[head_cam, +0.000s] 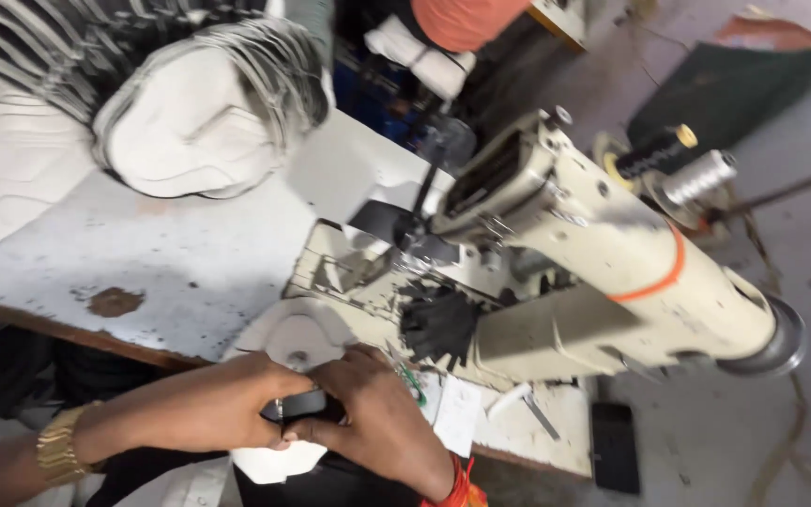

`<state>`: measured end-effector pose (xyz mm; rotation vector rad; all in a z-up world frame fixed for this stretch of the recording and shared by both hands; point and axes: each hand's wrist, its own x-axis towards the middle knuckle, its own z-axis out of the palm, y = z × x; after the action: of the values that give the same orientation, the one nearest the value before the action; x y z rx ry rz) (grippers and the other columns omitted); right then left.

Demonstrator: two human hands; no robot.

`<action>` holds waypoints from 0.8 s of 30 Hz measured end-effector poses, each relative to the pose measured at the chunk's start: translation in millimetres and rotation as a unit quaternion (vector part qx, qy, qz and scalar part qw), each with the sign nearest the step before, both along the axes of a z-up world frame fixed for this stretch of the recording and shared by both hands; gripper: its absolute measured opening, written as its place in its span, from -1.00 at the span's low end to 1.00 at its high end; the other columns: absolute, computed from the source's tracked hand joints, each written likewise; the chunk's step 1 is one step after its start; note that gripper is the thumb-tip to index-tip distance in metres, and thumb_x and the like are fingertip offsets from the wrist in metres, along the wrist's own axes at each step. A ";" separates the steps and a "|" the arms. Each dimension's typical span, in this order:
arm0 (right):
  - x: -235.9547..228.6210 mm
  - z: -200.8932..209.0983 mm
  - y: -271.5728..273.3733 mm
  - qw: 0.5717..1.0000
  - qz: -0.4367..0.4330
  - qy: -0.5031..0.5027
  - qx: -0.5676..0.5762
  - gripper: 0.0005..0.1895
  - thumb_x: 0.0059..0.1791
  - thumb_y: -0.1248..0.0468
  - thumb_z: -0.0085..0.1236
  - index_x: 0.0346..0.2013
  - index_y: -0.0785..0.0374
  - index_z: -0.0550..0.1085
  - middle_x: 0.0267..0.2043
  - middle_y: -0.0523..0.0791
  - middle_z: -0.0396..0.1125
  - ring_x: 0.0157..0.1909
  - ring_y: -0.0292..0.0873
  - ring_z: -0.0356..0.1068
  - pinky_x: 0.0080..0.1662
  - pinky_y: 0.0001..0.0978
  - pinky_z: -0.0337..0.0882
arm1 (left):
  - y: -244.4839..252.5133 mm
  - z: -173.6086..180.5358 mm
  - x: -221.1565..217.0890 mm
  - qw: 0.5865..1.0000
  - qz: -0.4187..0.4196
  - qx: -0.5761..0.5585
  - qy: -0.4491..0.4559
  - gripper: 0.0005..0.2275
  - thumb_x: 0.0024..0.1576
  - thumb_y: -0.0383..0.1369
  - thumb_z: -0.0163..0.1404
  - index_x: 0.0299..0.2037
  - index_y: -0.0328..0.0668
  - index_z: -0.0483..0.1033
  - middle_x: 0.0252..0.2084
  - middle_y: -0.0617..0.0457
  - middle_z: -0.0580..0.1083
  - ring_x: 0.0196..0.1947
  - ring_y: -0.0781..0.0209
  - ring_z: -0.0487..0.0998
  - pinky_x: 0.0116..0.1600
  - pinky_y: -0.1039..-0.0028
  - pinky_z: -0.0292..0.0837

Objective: The person uses a sewing machine to stitch a black elastic band onto the side of a white shoe. They repeatedly guide the shoe under the needle, sew a section, and then cut the thread with scissors before repositioning the shoe to continue the process.

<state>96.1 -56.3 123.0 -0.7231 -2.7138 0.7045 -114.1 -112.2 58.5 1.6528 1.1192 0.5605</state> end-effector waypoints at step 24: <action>53.5 -80.0 139.4 0.917 -0.239 0.223 -0.229 -0.81 0.02 0.42 0.23 -0.07 0.39 0.54 -0.19 -0.22 0.45 -0.16 -0.43 0.35 -0.08 -0.57 0.40 | 173.6 8.6 18.1 0.993 0.081 0.059 0.067 -0.85 0.15 -0.28 0.09 -0.21 -0.16 0.52 -0.41 -0.02 0.62 -0.79 0.36 0.32 -0.59 0.39 0.18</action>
<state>149.5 83.1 43.0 -1.1146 -1.8676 1.2091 -96.0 61.5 67.1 1.7315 1.3504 0.6364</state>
